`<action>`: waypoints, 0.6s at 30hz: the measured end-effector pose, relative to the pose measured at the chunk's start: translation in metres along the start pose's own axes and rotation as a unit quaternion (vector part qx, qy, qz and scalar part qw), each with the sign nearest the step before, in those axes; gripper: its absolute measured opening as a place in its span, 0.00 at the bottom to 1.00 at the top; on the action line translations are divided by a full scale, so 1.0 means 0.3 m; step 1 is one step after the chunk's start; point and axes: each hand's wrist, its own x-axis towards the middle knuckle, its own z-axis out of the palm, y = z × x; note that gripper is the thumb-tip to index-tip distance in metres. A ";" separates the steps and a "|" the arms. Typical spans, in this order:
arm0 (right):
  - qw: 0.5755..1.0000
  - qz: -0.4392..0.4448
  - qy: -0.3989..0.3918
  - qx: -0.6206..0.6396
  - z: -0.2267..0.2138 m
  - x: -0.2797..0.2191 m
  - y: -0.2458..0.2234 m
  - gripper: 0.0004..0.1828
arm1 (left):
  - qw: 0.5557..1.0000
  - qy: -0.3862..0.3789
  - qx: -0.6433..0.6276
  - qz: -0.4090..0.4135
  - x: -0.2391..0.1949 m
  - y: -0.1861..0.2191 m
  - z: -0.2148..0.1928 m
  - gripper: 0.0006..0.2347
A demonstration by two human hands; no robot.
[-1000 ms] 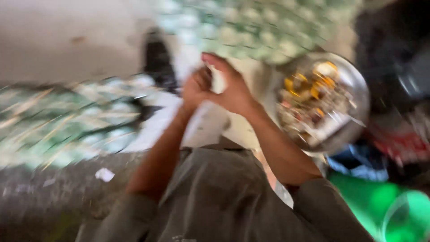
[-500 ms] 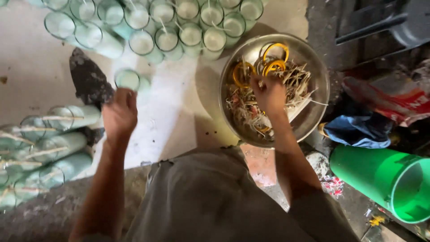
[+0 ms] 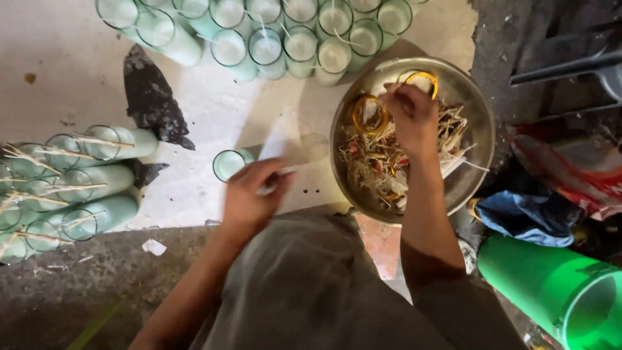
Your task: The person repeatedly picks up small glass containers filled with white wax, inserts wicks into the center, and places the finished candles into a tray. The process is continuous and methodical, with the person handling each container individually.
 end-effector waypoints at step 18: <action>0.930 0.071 0.292 0.213 -0.058 -0.620 -0.248 0.14 | 0.971 -0.197 -0.112 0.081 0.185 -0.010 0.653 0.03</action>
